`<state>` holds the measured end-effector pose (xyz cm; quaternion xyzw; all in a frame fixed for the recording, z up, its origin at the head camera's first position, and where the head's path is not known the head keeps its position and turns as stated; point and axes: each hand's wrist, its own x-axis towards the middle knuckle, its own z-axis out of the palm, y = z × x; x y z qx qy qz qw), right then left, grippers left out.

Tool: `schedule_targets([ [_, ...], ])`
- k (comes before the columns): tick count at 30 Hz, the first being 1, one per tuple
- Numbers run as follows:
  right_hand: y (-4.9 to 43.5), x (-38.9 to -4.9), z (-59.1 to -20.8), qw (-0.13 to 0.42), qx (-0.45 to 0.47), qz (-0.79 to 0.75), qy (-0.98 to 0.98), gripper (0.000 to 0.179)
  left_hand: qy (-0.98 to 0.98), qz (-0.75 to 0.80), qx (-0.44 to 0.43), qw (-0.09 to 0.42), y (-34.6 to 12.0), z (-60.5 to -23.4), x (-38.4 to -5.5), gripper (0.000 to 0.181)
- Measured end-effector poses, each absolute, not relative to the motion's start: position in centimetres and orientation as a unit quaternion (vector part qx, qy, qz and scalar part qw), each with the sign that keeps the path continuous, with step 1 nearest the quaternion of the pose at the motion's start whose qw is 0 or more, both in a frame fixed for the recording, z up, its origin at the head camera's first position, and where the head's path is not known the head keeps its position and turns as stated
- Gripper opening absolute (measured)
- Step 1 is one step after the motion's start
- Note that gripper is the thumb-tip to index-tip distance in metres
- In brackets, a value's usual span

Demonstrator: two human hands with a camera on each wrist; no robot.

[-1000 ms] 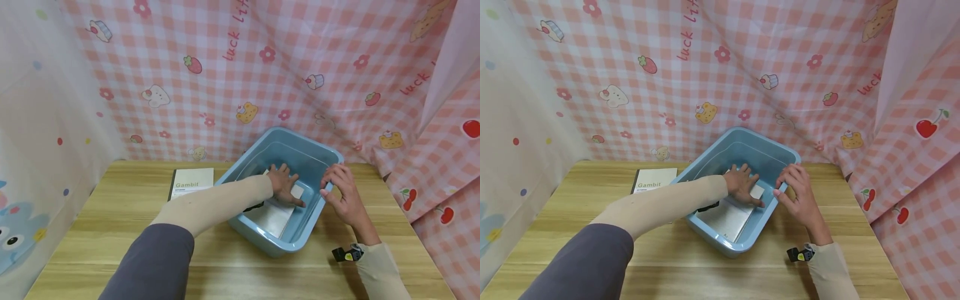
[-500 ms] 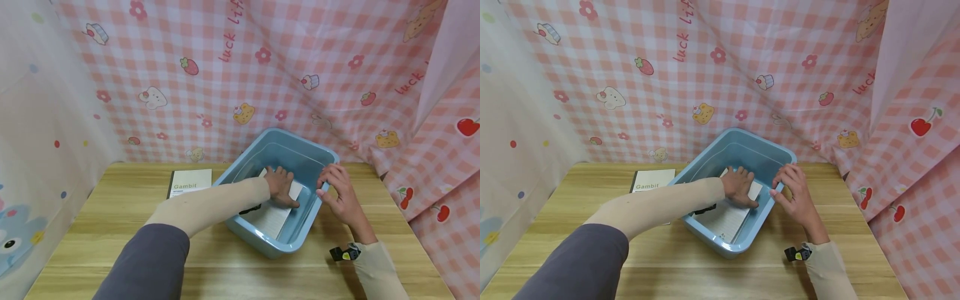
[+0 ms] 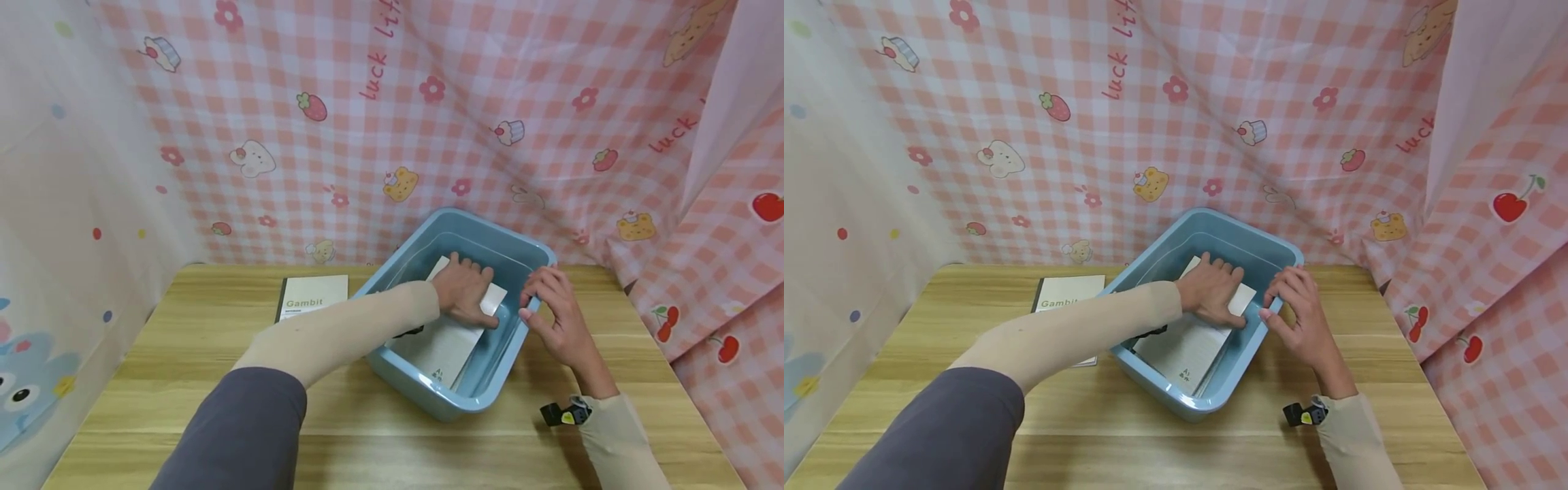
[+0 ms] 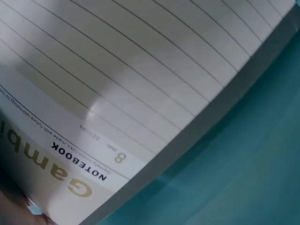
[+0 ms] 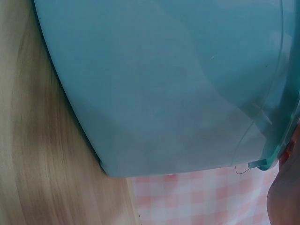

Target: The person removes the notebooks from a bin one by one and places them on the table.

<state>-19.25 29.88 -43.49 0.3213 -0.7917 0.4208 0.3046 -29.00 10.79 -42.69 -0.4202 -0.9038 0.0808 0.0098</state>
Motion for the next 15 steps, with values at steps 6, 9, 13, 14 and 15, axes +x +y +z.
schedule_targets([
  [6, 30.0, -19.2, -43.6, 0.303, 0.317, 0.419, -0.795, 0.007, -0.902, 0.073, -0.425, 0.021, 10.3, -41.3, -29.4, 0.075],
  [9, 30.0, -19.1, -43.6, 0.301, 0.316, 0.42, -0.795, 0.006, -0.902, 0.073, -0.424, 0.031, 10.0, -40.4, -29.5, 0.074],
  [13, 29.9, -19.1, -43.4, 0.299, 0.317, 0.422, -0.795, 0.002, -0.904, 0.064, -0.42, 0.053, 9.7, -39.1, -29.6, 0.073],
  [14, 29.9, -19.1, -43.4, 0.299, 0.318, 0.422, -0.794, 0.001, -0.904, 0.062, -0.418, 0.058, 9.6, -38.8, -29.6, 0.072],
  [15, 29.8, -19.1, -43.4, 0.299, 0.319, 0.422, -0.794, 0.004, -0.905, 0.061, -0.417, 0.063, 9.6, -38.5, -29.6, 0.071],
])
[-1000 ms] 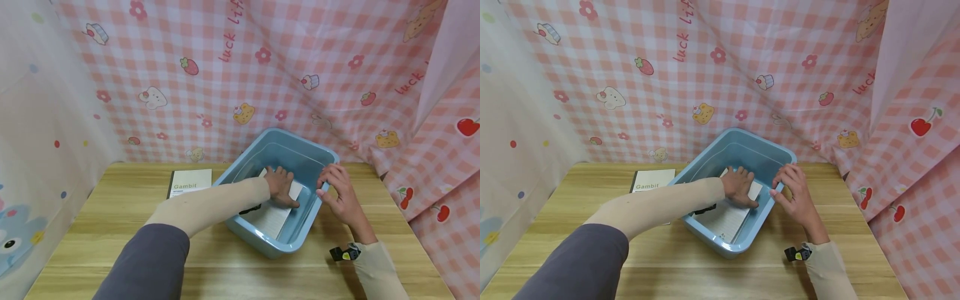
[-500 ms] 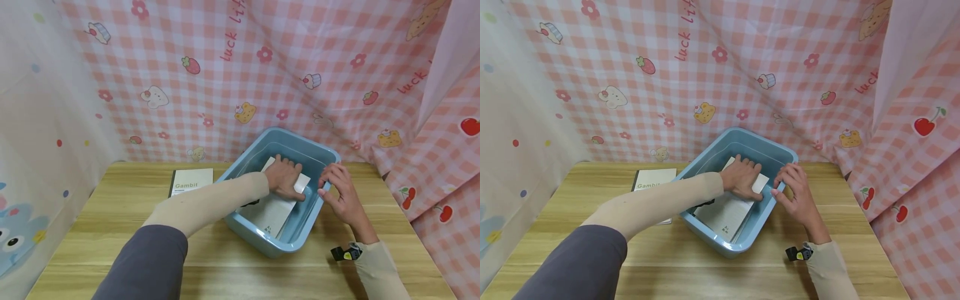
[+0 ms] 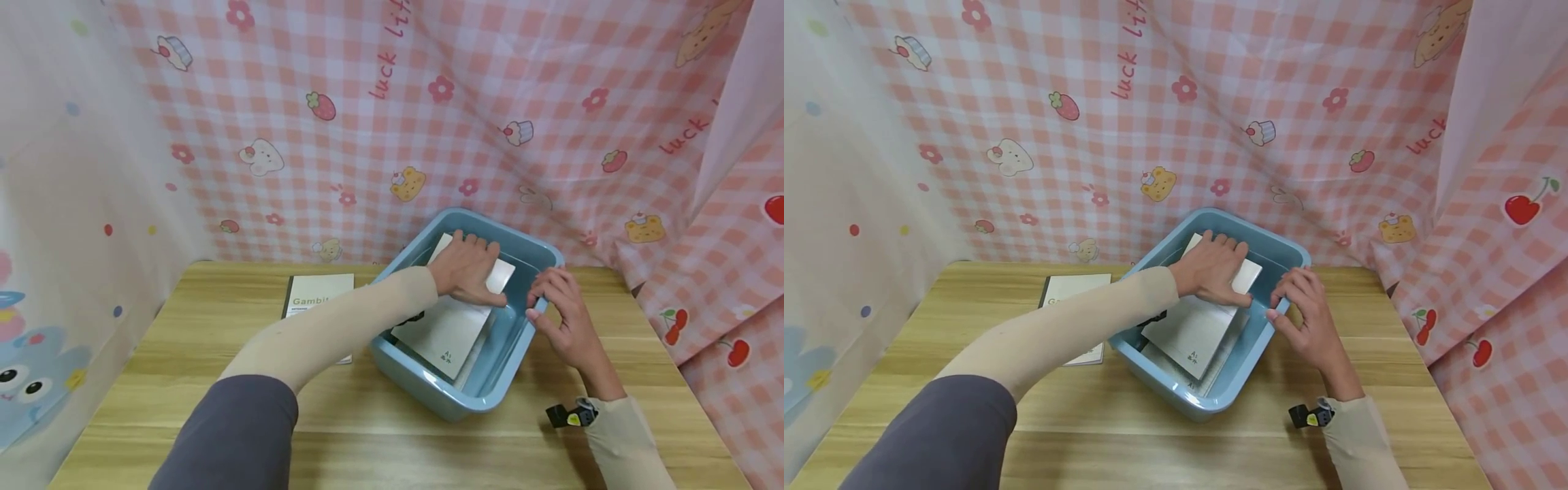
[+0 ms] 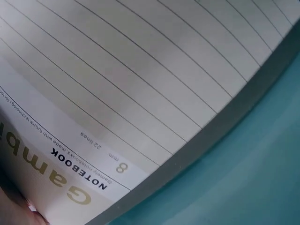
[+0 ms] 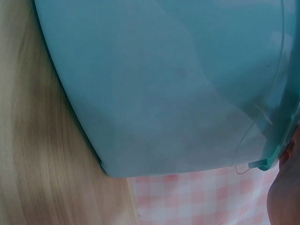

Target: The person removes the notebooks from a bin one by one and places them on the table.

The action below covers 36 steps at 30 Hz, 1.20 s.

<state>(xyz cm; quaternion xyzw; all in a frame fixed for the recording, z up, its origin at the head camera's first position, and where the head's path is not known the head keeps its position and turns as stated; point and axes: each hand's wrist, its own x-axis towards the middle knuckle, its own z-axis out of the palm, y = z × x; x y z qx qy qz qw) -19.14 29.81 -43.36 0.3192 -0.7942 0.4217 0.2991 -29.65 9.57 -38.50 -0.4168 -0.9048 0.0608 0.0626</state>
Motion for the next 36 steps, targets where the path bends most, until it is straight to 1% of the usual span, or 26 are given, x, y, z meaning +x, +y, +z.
schedule_targets([
  [3, 29.8, -19.2, -43.4, 0.301, 0.319, 0.421, -0.794, 0.006, -0.906, 0.058, -0.413, 0.076, 9.5, -37.6, -29.6, 0.068],
  [5, 29.7, -19.2, -43.4, 0.302, 0.316, 0.421, -0.795, 0.002, -0.906, 0.058, -0.41, 0.086, 9.4, -37.1, -29.6, 0.066],
  [8, 29.7, -19.2, -43.4, 0.303, 0.311, 0.423, -0.795, 0.007, -0.906, 0.055, -0.408, 0.095, 9.3, -36.4, -29.6, 0.064],
  [14, 29.6, -19.2, -43.4, 0.305, 0.309, 0.426, -0.794, 0.006, -0.912, 0.05, -0.399, 0.084, 9.3, -34.6, -29.2, 0.072],
  [17, 29.6, -19.2, -43.5, 0.305, 0.308, 0.428, -0.793, 0.005, -0.913, 0.047, -0.395, 0.087, 9.2, -33.6, -29.0, 0.075],
  [21, 29.6, -19.1, -43.5, 0.302, 0.302, 0.429, -0.796, 0.007, -0.916, 0.04, -0.388, 0.098, 8.9, -32.5, -28.8, 0.074],
  [27, 29.5, -19.1, -43.4, 0.301, 0.301, 0.427, -0.798, 0.008, -0.916, 0.009, -0.387, 0.108, 8.1, -30.9, -28.5, 0.069],
  [36, 29.5, -19.2, -43.7, 0.306, 0.303, 0.422, -0.798, 0.007, -0.915, -0.008, -0.374, 0.148, 6.5, -29.0, -27.9, 0.067],
])
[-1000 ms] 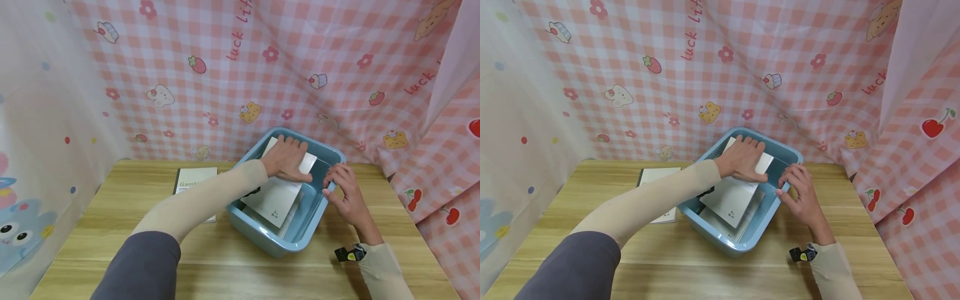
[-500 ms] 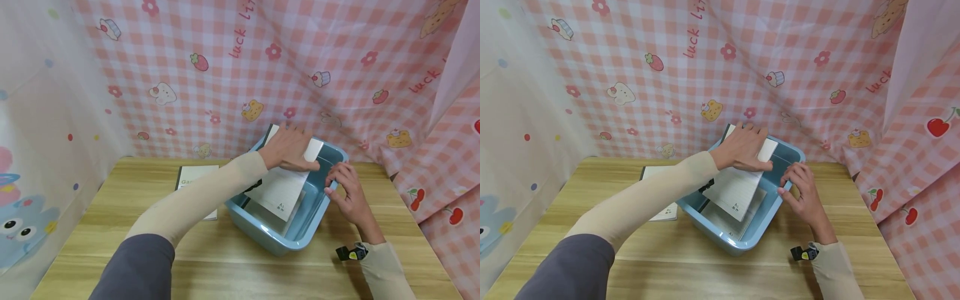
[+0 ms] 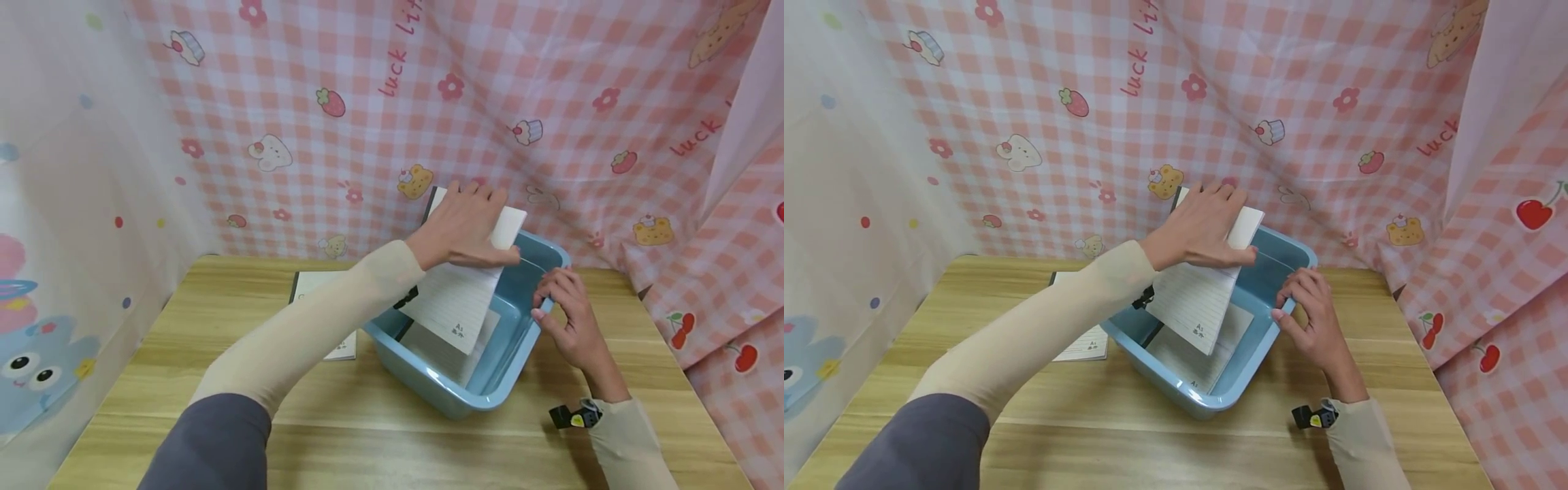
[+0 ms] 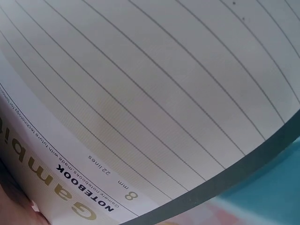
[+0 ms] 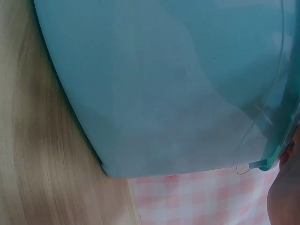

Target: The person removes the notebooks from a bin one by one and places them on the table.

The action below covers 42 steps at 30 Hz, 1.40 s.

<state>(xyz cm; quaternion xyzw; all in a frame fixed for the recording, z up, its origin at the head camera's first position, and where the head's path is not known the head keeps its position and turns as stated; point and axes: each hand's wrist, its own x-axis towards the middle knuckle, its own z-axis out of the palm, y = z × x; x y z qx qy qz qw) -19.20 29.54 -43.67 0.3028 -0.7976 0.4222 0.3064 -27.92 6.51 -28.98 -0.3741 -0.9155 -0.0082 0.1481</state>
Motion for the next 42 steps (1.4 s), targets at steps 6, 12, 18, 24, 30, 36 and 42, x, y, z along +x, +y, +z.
schedule_targets([
  [6, 29.6, -19.1, -43.9, 0.307, 0.302, 0.423, -0.797, 0.005, -0.917, -0.027, -0.368, 0.153, 5.5, -27.5, -27.5, 0.068],
  [12, 29.6, -19.0, -43.9, 0.306, 0.305, 0.426, -0.795, 0.003, -0.914, -0.038, -0.362, 0.18, 4.4, -25.9, -27.1, 0.066],
  [18, 29.6, -19.1, -43.7, 0.308, 0.311, 0.428, -0.791, 0.004, -0.916, -0.058, -0.343, 0.198, 3.1, -24.3, -26.4, 0.067],
  [24, 29.5, -19.1, -43.7, 0.307, 0.313, 0.428, -0.79, 0.002, -0.91, -0.091, -0.343, 0.213, 1.7, -22.6, -25.8, 0.064],
  [30, 29.5, -19.2, -43.6, 0.305, 0.311, 0.428, -0.792, 0.008, -0.901, -0.104, -0.342, 0.247, 0.0, -21.3, -25.5, 0.064],
  [36, 29.5, -19.1, -43.6, 0.305, 0.315, 0.428, -0.79, 0.007, -0.899, -0.115, -0.33, 0.263, -2.2, -20.9, -25.7, 0.061],
  [42, 29.4, -19.3, -43.5, 0.312, 0.328, 0.421, -0.786, 0.009, -0.897, -0.118, -0.322, 0.278, -4.9, -21.7, -26.1, 0.061],
])
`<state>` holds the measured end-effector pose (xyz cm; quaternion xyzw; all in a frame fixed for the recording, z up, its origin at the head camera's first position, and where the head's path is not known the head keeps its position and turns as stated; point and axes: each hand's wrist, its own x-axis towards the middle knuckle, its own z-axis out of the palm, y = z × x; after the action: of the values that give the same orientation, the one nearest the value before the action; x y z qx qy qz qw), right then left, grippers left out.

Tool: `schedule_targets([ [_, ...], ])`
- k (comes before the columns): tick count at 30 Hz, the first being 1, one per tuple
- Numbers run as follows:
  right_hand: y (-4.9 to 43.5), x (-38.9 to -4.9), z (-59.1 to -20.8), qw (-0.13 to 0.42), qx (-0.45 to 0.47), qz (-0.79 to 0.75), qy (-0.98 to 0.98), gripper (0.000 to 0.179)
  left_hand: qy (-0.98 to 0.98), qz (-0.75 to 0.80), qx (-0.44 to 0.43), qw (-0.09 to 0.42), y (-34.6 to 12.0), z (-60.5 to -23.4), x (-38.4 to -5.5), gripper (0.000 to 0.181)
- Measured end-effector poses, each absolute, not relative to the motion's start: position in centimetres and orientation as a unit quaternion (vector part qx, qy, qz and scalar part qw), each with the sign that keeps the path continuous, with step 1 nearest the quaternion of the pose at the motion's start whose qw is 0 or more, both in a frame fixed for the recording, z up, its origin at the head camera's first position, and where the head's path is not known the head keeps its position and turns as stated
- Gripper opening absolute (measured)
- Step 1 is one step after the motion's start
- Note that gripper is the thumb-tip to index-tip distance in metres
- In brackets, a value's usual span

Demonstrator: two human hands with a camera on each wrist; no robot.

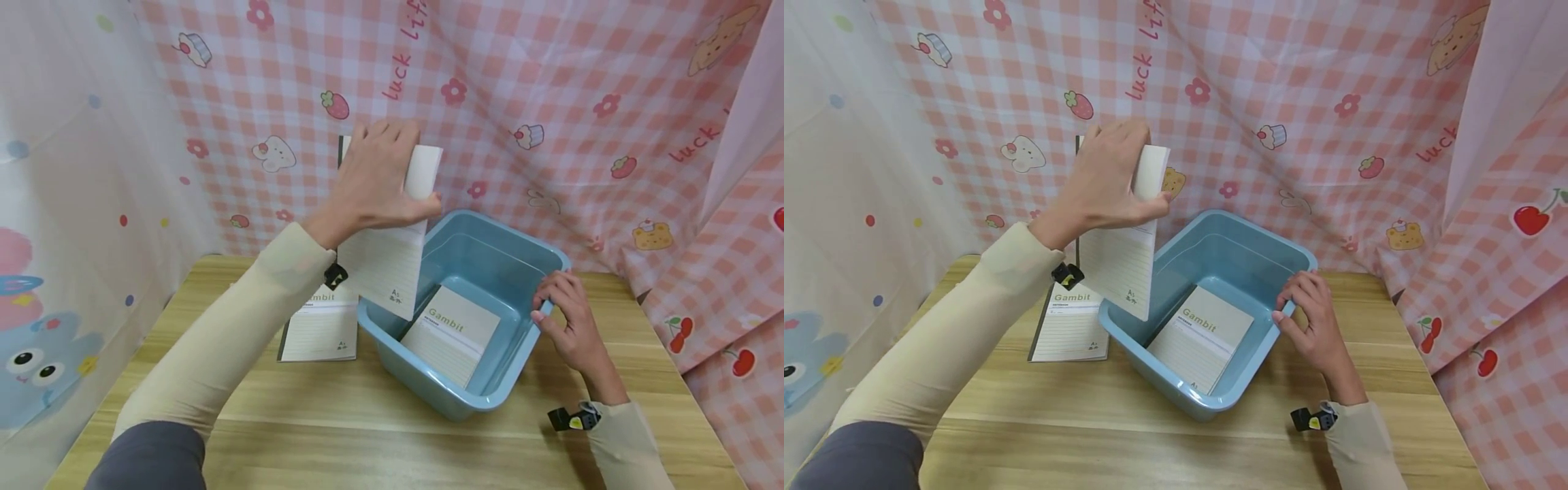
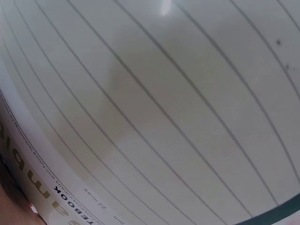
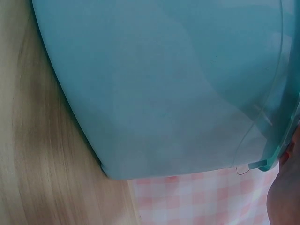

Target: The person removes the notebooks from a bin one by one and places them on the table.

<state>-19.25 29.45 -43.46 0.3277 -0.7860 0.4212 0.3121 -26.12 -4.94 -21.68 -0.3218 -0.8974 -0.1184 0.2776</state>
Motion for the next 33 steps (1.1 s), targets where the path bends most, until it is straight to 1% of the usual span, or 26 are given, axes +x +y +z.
schedule_targets([
  [7, 29.3, -19.3, -43.4, 0.312, 0.33, 0.424, -0.784, 0.008, -0.909, -0.111, -0.294, 0.274, -8.0, -23.5, -26.2, 0.058],
  [11, 29.3, -19.2, -43.4, 0.309, 0.33, 0.425, -0.784, 0.01, -0.91, -0.112, -0.286, 0.278, -9.7, -24.8, -26.2, 0.057],
  [16, 29.3, -19.2, -43.4, 0.309, 0.328, 0.424, -0.786, 0.008, -0.917, -0.113, -0.264, 0.278, -11.7, -26.5, -26.2, 0.055],
  [24, 29.5, -19.2, -43.3, 0.31, 0.327, 0.421, -0.787, 0.007, -0.939, -0.102, -0.216, 0.247, -14.9, -29.4, -26.8, 0.055],
  [31, 29.6, -19.5, -43.4, 0.321, 0.342, 0.419, -0.777, 0.01, -0.953, -0.097, -0.175, 0.227, -18.3, -32.1, -27.3, 0.056],
  [33, 29.7, -19.5, -43.4, 0.319, 0.34, 0.419, -0.779, 0.008, -0.956, -0.094, -0.166, 0.221, -19.3, -32.8, -27.4, 0.055],
])
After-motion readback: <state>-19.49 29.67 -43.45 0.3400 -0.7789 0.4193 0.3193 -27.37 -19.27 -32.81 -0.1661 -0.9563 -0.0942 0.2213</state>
